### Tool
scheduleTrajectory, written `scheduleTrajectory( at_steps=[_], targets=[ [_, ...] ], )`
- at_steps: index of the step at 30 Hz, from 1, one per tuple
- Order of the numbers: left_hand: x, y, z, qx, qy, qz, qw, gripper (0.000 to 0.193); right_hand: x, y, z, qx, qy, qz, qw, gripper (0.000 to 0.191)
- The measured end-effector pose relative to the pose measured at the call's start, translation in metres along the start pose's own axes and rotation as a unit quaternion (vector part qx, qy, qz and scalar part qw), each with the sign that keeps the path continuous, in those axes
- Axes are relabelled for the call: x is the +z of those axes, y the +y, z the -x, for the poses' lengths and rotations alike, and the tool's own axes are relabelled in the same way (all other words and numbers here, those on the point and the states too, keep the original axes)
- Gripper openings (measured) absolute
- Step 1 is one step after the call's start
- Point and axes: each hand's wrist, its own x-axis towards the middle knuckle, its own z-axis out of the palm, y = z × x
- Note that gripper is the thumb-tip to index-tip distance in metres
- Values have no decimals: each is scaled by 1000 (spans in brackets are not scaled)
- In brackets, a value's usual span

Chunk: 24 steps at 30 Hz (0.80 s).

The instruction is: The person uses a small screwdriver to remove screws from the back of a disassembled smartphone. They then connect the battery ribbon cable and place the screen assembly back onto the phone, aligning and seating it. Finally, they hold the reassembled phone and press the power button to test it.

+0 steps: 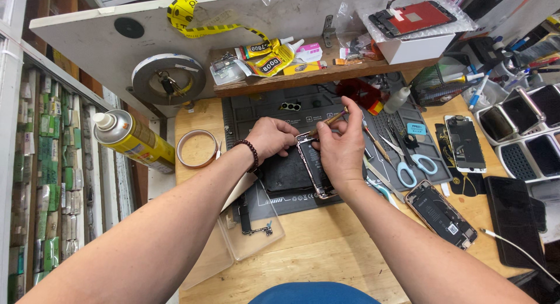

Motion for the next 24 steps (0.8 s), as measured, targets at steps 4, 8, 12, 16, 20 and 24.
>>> scheduleTrajectory(
  at_steps=[4, 8, 12, 16, 20, 24],
  targets=[
    [0, 0, 0, -1, 2, -1, 1000, 20, 0, -2, 0, -9, -5, 12, 1000, 63],
    [0, 1, 1, -4, 3, -1, 1000, 19, 0, 0, 0, -14, -3, 12, 1000, 63],
    [0, 1, 1, -3, 4, 0, 1000, 19, 0, 1, 0, -17, -1, 8, 1000, 62],
    [0, 1, 0, -2, 2, -1, 1000, 20, 0, 1, 0, -18, 0, 8, 1000, 62],
    [0, 0, -1, 0, 1, -3, 1000, 20, 0, 0, 0, -5, 2, 13, 1000, 62],
    [0, -1, -1, -1, -2, 1, 1000, 20, 0, 0, 1, -3, 2, 5, 1000, 63]
  ],
)
